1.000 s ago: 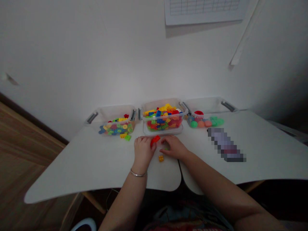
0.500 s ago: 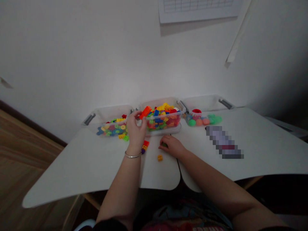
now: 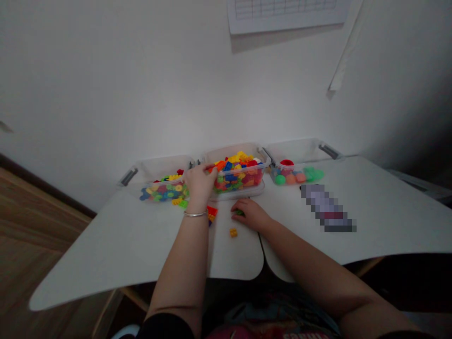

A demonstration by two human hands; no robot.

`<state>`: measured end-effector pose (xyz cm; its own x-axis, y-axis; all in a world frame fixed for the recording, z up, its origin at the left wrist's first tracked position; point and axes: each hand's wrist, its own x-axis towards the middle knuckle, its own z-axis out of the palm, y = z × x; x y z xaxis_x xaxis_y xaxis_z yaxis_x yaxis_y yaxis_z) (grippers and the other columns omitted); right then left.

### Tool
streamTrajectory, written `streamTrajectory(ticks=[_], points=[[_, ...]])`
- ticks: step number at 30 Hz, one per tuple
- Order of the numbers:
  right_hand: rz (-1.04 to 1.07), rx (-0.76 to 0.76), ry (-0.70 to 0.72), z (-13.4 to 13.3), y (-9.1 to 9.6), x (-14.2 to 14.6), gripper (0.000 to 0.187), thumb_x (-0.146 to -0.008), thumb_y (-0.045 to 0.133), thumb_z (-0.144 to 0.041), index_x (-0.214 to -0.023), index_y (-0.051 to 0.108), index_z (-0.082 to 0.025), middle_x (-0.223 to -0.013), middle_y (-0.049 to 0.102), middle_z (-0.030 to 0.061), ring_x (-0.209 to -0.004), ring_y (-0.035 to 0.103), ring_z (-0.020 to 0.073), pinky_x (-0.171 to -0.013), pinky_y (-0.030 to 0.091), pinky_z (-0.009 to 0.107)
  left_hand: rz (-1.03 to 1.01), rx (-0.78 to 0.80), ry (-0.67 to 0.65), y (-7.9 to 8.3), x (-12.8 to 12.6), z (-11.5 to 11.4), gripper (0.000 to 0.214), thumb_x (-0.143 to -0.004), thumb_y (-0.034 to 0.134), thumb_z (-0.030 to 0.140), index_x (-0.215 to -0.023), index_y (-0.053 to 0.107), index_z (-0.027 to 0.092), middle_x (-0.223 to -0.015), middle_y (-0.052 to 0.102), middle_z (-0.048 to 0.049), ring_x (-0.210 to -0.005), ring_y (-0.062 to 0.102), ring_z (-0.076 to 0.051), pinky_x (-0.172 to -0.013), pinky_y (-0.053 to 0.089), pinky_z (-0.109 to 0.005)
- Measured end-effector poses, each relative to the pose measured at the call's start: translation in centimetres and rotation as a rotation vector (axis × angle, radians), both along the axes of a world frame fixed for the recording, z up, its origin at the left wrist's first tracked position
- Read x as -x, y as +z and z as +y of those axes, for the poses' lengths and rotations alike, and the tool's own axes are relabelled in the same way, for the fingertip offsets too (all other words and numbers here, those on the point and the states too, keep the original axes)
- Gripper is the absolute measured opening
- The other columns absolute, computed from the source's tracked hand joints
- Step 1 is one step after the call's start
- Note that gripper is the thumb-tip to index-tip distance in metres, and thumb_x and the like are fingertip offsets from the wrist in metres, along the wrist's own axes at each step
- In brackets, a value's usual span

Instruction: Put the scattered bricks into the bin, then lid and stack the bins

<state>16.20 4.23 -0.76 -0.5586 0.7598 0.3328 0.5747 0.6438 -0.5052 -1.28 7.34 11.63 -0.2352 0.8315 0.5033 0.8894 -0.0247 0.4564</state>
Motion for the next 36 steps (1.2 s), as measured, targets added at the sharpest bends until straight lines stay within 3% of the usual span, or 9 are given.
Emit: streamTrajectory(ticks=[3, 7, 10, 13, 17, 22, 25, 30, 36], points=[[0.003, 0.013, -0.005, -0.1, 0.1, -0.1, 0.017, -0.082, 0.068, -0.026, -0.097, 0.069, -0.017, -0.098, 0.067, 0.0089, -0.094, 0.06, 0.0204, -0.086, 0.045, 0.034, 0.063, 0.037, 0.018, 0.3, -0.1, -0.1, 0.03, -0.082, 0.056, 0.042, -0.098, 0.077, 0.026, -0.091, 0.074, -0.0087, -0.097, 0.061, -0.03, -0.091, 0.042, -0.044], [0.034, 0.004, 0.01, -0.3, 0.4, -0.3, 0.02, -0.08, 0.069, -0.026, -0.097, 0.069, -0.016, -0.097, 0.066, 0.0091, -0.092, 0.06, 0.0203, -0.086, 0.046, 0.035, 0.083, -0.086, -0.05, -0.4, -0.2, -1.0, 0.028, -0.084, 0.055, 0.033, -0.101, 0.074, 0.022, -0.105, 0.07, -0.009, -0.106, 0.056, -0.028, -0.098, 0.039, -0.045], [0.054, -0.004, 0.021, -0.6, 0.6, -0.5, 0.024, -0.077, 0.068, -0.024, -0.099, 0.068, -0.016, -0.098, 0.065, 0.0097, -0.093, 0.059, 0.0209, -0.089, 0.046, 0.036, 0.119, -0.22, -0.101, -1.3, -0.4, -2.7, 0.023, -0.085, 0.055, 0.028, -0.098, 0.072, 0.02, -0.102, 0.066, -0.01, -0.107, 0.053, -0.028, -0.099, 0.039, -0.045], [0.066, 0.004, 0.047, -1.0, 0.9, -0.6, 0.028, -0.074, 0.064, -0.017, -0.102, 0.067, -0.015, -0.103, 0.064, 0.0115, -0.1, 0.058, 0.0226, -0.094, 0.044, 0.038, 0.165, -0.253, -0.247, -2.8, -0.8, -4.8, 0.019, -0.084, 0.057, 0.025, -0.096, 0.07, 0.019, -0.095, 0.062, -0.0087, -0.097, 0.056, -0.024, -0.09, 0.045, -0.038], [0.033, -0.004, 0.053, -1.1, 1.0, -0.8, 0.039, -0.068, 0.06, -0.012, -0.106, 0.064, -0.012, -0.106, 0.064, 0.0132, -0.101, 0.057, 0.0254, -0.096, 0.043, 0.041, 0.205, -0.07, -0.442, -5.4, -1.3, -6.3, 0.014, -0.085, 0.057, 0.023, -0.093, 0.068, 0.019, -0.09, 0.061, -0.0067, -0.088, 0.058, -0.02, -0.08, 0.049, -0.032], [0.06, -0.003, -0.078, -0.2, 0.2, -1.1, 0.042, -0.069, 0.05, -0.006, -0.107, 0.065, -0.013, -0.107, 0.068, 0.0116, -0.104, 0.057, 0.0252, -0.098, 0.042, 0.042, 0.239, 0.174, -0.609, -7.8, -1.1, -6.3, 0.027, -0.085, 0.06, 0.024, -0.111, 0.064, 0.021, -0.104, 0.063, -0.0071, -0.1, 0.059, -0.022, -0.091, 0.049, -0.036], [0.142, 0.055, -0.173, 0.6, -0.4, -1.4, 0.04, -0.071, 0.045, -0.002, -0.101, 0.068, -0.015, -0.105, 0.069, 0.0097, -0.104, 0.059, 0.0226, -0.098, 0.042, 0.039, 0.258, 0.21, -0.646, -8.5, -1.0, -6.2, 0.038, -0.085, 0.063, 0.027, -0.122, 0.061, 0.023, -0.114, 0.062, -0.0081, -0.106, 0.058, -0.023, -0.095, 0.048, -0.038], [0.146, 0.052, -0.197, 1.1, -0.7, -1.6, 0.028, -0.076, 0.052, -0.007, -0.095, 0.07, -0.015, -0.098, 0.071, 0.0088, -0.098, 0.06, 0.0224, -0.094, 0.044, 0.037, 0.325, 0.222, -0.728, -9.2, -1.1, -6.1, 0.032, -0.085, 0.064, 0.029, -0.117, 0.066, 0.026, -0.114, 0.064, -0.0066, -0.107, 0.058, -0.023, -0.096, 0.047, -0.039], [0.134, 0.031, -0.201, 0.8, -0.3, -1.5, 0.023, -0.081, 0.053, -0.011, -0.093, 0.072, -0.017, -0.097, 0.072, 0.0076, -0.098, 0.061, 0.0216, -0.095, 0.043, 0.038, 0.355, 0.215, -0.671, -9.6, -1.1, -6.0, 0.029, -0.083, 0.065, 0.022, -0.112, 0.069, 0.025, -0.103, 0.07, -0.0053, -0.099, 0.061, -0.025, -0.091, 0.049, -0.042]])
